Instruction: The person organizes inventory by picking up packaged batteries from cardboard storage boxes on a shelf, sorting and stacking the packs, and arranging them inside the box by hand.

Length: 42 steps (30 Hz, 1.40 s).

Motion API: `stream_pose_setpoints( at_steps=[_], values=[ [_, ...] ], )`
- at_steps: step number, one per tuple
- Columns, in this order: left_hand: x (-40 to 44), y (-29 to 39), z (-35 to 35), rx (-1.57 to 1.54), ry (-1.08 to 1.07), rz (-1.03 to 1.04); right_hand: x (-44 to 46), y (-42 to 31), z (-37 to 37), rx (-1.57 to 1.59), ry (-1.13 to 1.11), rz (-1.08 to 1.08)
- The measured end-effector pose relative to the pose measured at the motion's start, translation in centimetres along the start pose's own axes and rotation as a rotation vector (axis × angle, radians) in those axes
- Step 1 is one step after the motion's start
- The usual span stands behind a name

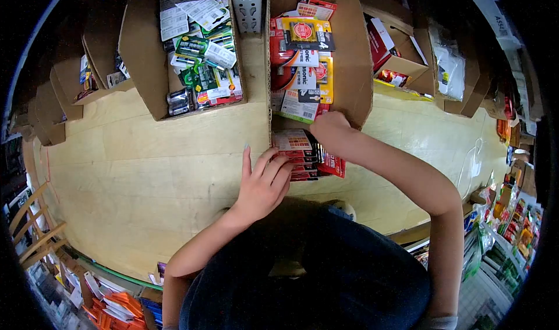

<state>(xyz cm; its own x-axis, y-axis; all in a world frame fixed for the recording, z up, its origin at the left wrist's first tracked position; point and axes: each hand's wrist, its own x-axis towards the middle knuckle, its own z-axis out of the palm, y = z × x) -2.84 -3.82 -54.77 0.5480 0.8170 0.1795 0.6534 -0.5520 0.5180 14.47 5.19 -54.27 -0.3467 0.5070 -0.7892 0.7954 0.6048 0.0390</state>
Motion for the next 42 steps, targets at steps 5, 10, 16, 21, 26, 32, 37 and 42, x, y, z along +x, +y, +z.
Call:
stream_pose_setpoints(
  at_steps=[5, 10, 16, 21, 26, 32, 37, 42],
  values=[
    [0.3, -0.1, 0.1, 0.004, 0.010, 0.008, 0.5, -0.7, -0.4, -0.098, -0.070, -0.002],
    [0.2, -0.4, 0.0, 0.018, 0.010, 0.028, 0.3, 1.0, -1.1, 0.057, -0.034, -0.010],
    [0.3, -0.2, 0.0, 0.005, -0.011, 0.008, 0.9, 1.3, 1.7, 0.171, -0.023, 0.005],
    [0.2, -0.2, 0.0, 0.001, -0.048, 0.021, 0.6, -0.3, 0.9, -0.041, -0.048, 0.043],
    [0.2, -0.2, 0.0, -0.012, -0.030, 0.026, 0.4, -1.0, 0.7, -0.051, -0.011, 0.018],
    [0.6, -0.3, 0.2, -0.025, 0.000, 0.049, 1.5, 6.6, -3.7, 0.270, 0.626, 0.068],
    [1.0, -0.2, 0.8, -0.038, 0.050, 0.087, 8.1, 14.6, -9.4, 0.475, 0.713, 0.364],
    [0.6, -0.5, 0.1, -0.037, 0.014, 0.075, 9.1, 14.2, -9.3, 0.348, 0.705, 0.451]
  ],
)
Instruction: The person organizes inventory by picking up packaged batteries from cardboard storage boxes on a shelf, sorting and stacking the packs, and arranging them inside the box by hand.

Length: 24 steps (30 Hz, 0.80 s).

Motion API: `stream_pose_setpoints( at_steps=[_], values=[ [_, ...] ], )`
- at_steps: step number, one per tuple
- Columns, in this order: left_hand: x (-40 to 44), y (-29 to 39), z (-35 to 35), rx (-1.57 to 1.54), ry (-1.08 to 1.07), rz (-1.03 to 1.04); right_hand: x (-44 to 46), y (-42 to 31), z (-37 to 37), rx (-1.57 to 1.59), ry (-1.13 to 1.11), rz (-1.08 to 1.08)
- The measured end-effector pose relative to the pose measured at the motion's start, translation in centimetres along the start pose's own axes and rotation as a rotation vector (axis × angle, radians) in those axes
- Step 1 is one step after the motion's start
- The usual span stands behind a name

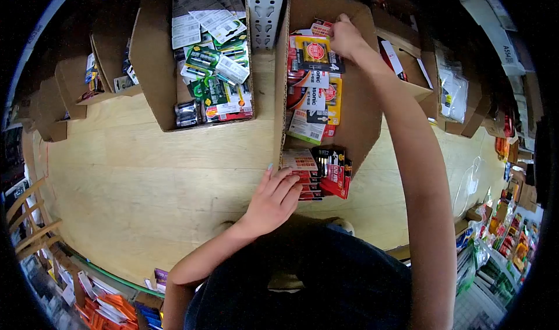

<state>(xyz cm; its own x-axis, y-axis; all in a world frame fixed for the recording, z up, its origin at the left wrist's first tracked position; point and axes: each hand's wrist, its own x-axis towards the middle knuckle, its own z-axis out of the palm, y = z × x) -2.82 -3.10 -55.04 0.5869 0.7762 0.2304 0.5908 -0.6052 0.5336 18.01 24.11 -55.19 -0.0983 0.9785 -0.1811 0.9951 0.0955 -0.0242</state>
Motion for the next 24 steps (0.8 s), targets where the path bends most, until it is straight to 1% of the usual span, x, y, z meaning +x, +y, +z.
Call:
stream_pose_setpoints(
  at_steps=[2, 3, 6, 8, 10, 11, 13, 14, 16, 17, 18, 19, 21, 22, 24],
  values=[
    [-0.2, -0.1, 0.0, 0.006, 0.005, -0.013, 0.4, 1.2, 0.7, -0.051, -0.188, -0.074],
    [-0.2, -0.1, 0.0, 0.011, 0.011, -0.021, 0.1, 1.6, 1.5, -0.004, -0.099, -0.115],
    [-0.1, -0.1, -0.2, -0.018, 0.017, -0.014, -1.0, 1.6, -0.2, 0.045, -0.070, -0.110],
    [0.0, 0.0, -0.4, -0.027, 0.018, -0.013, -2.8, 1.5, -1.9, 0.102, 0.137, -0.231],
    [-0.1, 0.1, -0.5, -0.041, 0.020, -0.010, -5.7, 1.1, -5.1, 0.193, 0.379, -0.451],
    [-0.1, 0.0, -0.5, -0.054, 0.017, -0.011, -7.2, 0.8, -6.8, 0.190, 0.382, -0.452],
    [0.2, 0.0, -0.7, -0.067, 0.019, -0.007, -10.3, 0.4, -9.1, 0.408, 0.573, -0.589],
    [0.4, 0.1, -0.8, -0.119, 0.044, -0.019, -11.6, 0.4, -9.4, 0.405, 0.577, -0.590],
    [0.5, 0.3, -1.3, -0.171, 0.066, -0.029, -13.7, 0.6, -9.7, 1.072, 0.373, -0.325],
    [0.5, 0.3, -1.5, -0.319, 0.051, -0.097, -14.1, 1.1, -9.0, 1.153, 0.310, -0.393],
    [0.6, 0.4, -1.8, -0.466, 0.034, -0.166, -14.9, 0.8, -8.6, 1.229, 0.241, -0.398],
    [0.8, 0.6, -2.4, -0.467, 0.030, -0.166, -15.6, 0.4, -8.1, 1.288, 0.190, -0.409],
    [1.7, 0.9, -3.2, -1.615, -0.115, -0.553, -16.6, -0.6, -7.0, 1.418, 0.079, -0.394],
    [2.0, 0.9, -3.0, -1.614, -0.116, -0.554, -16.9, -0.8, -6.7, 1.403, -0.011, -0.388],
    [2.5, 0.8, -2.4, -1.774, -0.075, -0.655, -17.1, -1.2, -6.1, 1.457, -0.110, -0.351]
  ],
)
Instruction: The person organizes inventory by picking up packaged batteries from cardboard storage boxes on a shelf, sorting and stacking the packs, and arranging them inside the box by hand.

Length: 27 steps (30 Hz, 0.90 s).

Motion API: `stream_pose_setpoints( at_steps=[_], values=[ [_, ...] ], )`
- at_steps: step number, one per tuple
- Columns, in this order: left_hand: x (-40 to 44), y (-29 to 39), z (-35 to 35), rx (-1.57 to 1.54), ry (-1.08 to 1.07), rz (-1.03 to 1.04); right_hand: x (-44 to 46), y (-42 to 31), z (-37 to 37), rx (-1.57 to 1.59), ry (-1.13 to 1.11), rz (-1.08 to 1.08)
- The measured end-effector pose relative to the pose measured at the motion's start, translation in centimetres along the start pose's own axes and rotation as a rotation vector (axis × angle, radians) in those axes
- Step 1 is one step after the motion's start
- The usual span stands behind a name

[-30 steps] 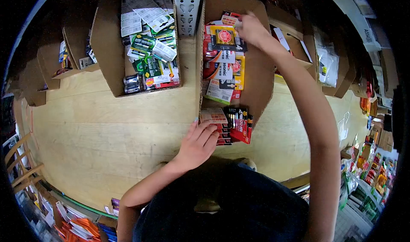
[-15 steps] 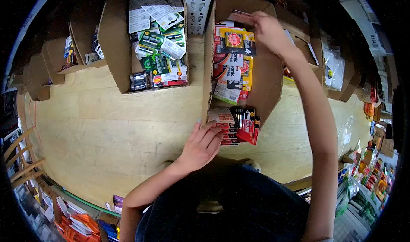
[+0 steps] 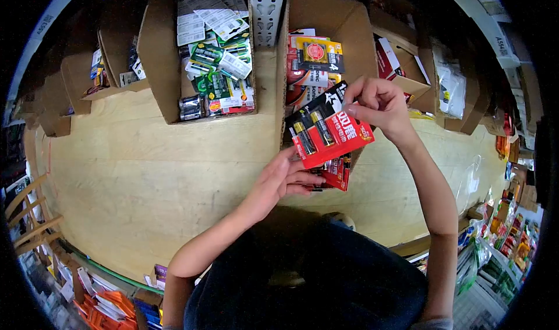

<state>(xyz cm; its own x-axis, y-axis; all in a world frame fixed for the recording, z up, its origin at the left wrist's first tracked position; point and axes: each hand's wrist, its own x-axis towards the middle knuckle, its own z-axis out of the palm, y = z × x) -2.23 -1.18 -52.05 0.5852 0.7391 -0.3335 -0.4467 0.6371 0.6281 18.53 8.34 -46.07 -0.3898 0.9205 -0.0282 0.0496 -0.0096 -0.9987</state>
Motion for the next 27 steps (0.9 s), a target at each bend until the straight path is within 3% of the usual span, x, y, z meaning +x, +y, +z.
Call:
stream_pose_setpoints(
  at_steps=[4, 7, 11, 14, 19, 21, 26, 27],
  values=[
    [0.3, -0.7, -1.2, 0.012, 0.019, -0.062, -0.2, 1.6, -0.3, -0.009, -0.085, -0.031],
    [0.6, -0.9, -1.0, 0.009, 0.037, -0.038, -0.7, 1.6, 0.3, 0.166, 0.069, -0.074],
    [0.4, -0.5, -1.0, 0.064, 0.053, -0.109, -0.9, 1.3, 0.1, 0.051, 0.202, -0.074],
    [-0.2, 0.1, -1.1, 0.217, 0.070, -0.241, -1.3, 1.1, 0.4, -0.355, 0.116, -0.034],
    [-1.3, 0.5, -1.0, 0.262, 0.267, -0.039, -1.7, 2.3, 3.2, -0.560, -0.026, -0.118],
    [-1.5, 0.6, -1.1, 0.289, 0.289, -0.008, -1.7, 3.8, 3.8, -0.863, -0.131, -0.338],
    [-1.7, 0.7, -0.9, 0.351, 0.335, 0.058, -3.3, 7.8, 5.8, -0.870, -0.266, -0.253],
    [-1.8, 0.7, -0.8, 0.365, 0.331, 0.063, -3.9, 8.8, 6.2, -0.880, -0.398, -0.247]
  ],
)
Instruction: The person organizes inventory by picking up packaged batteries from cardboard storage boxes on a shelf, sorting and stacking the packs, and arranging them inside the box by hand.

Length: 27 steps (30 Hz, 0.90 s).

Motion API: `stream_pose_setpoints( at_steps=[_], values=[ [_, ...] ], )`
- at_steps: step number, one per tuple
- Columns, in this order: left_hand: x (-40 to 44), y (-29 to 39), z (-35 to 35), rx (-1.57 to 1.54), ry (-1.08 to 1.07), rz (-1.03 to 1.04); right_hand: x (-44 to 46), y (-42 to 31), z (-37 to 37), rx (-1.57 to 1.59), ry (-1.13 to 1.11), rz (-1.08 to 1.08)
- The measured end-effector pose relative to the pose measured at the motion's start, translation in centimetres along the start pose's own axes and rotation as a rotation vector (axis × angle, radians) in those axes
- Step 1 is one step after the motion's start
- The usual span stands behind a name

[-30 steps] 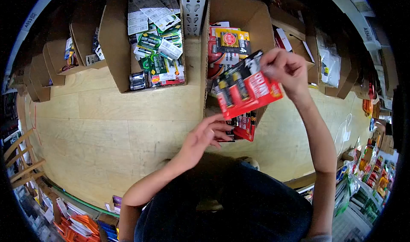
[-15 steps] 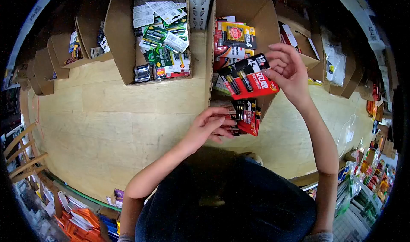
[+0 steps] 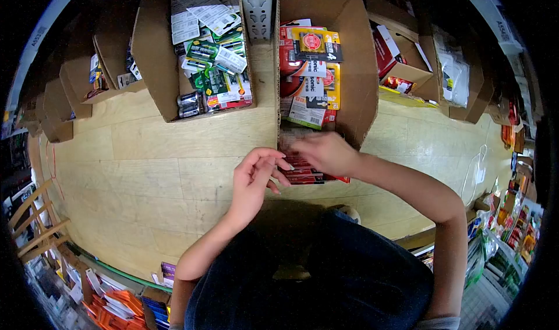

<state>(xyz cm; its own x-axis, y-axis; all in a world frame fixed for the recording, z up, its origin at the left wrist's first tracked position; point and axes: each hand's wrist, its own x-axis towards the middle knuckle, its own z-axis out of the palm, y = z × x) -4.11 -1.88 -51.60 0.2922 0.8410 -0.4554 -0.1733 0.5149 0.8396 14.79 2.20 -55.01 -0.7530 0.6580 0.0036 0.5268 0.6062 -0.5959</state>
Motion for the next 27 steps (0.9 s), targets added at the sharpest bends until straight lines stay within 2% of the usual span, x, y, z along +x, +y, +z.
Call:
stream_pose_setpoints(
  at_steps=[1, 5, 7, 9, 11, 12, 14, 17, 20, 24, 27],
  values=[
    [0.0, 0.0, 0.1, 0.013, -0.004, 0.008, -0.3, 0.3, 1.0, 0.000, -0.118, -0.049],
    [0.0, -0.1, 0.1, 0.042, -0.019, 0.007, -0.8, 1.0, 2.4, 0.103, -0.007, -0.116],
    [0.0, -0.1, 0.0, 0.043, -0.033, 0.007, -0.3, 1.1, 1.0, 0.166, -0.041, 0.055],
    [0.1, -0.2, 0.0, 0.052, -0.033, 0.007, 0.5, 2.1, -0.2, 0.039, 0.023, 0.103],
    [0.1, -0.2, 0.1, 0.062, -0.034, 0.006, 2.3, 2.6, -2.7, -0.228, -0.103, 0.213],
    [0.1, -0.1, 0.2, 0.069, -0.039, 0.001, 2.6, 3.3, -2.9, -0.229, -0.102, 0.214],
    [0.2, -0.1, 0.4, 0.080, -0.051, -0.001, 2.9, 4.4, -2.7, -0.700, -0.386, 0.289],
    [0.2, -0.4, 0.4, 0.109, -0.038, 0.025, 2.9, 5.5, -0.7, -0.809, -0.332, 0.356],
    [0.1, -0.4, 0.2, 0.101, -0.036, 0.007, 3.5, 5.3, -1.9, -0.662, -0.371, 0.345],
    [0.2, -0.6, 0.2, 0.103, -0.041, 0.020, 4.5, 5.6, -3.6, -0.620, -0.349, 0.372],
    [0.3, -0.9, 0.4, 0.111, -0.054, 0.027, 6.3, 6.4, -5.0, -0.521, -0.339, 0.507]
  ],
)
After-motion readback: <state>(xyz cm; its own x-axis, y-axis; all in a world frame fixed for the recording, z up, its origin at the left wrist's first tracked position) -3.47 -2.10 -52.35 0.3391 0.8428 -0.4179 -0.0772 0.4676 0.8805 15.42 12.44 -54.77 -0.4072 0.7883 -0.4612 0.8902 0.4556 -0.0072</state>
